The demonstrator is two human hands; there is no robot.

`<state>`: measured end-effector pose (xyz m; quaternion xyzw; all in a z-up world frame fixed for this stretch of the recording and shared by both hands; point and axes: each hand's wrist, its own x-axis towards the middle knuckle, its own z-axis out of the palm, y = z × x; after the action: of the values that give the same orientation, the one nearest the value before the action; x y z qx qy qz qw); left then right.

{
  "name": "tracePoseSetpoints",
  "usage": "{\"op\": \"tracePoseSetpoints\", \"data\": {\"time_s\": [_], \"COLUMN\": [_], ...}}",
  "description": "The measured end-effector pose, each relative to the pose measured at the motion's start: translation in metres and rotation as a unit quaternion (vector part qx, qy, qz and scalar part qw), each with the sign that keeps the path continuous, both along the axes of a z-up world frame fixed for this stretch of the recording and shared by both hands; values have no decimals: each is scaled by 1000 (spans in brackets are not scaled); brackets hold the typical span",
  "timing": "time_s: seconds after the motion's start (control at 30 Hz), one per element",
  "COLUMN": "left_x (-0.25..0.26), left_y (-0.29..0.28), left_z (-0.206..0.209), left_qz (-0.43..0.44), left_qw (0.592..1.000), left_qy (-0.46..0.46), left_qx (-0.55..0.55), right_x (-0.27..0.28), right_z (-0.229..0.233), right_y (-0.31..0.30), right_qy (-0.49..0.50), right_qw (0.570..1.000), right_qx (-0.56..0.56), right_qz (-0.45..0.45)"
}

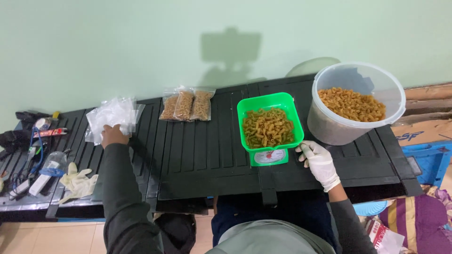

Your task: Scooping snacks from a large container into a scale for weighing and then into individual plastic bags for packaging.

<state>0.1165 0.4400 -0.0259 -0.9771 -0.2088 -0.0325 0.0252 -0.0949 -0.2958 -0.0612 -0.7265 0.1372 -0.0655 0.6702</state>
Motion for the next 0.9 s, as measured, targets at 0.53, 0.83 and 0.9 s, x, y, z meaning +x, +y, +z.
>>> {"op": "tracePoseSetpoints", "data": {"time_s": [0.53,0.83,0.9], "left_x": [-207,-301,-308], "left_y": [-278,-418,-422], "left_z": [259,289,293], "left_qz": [-334,-470,-498], "left_qw": [748,737,717], "left_qy": [-573,-378,-332], "left_qx": [-17,-304,-357], "right_x": [-63,-85,-78], "right_z": [116,268,262], "right_y": [6,132,140], "right_qy": [-152,-438,-458], "right_qw": [948,784,780], "right_qx": [-253,-438,-426], "right_qz": [-118,37,4]}}
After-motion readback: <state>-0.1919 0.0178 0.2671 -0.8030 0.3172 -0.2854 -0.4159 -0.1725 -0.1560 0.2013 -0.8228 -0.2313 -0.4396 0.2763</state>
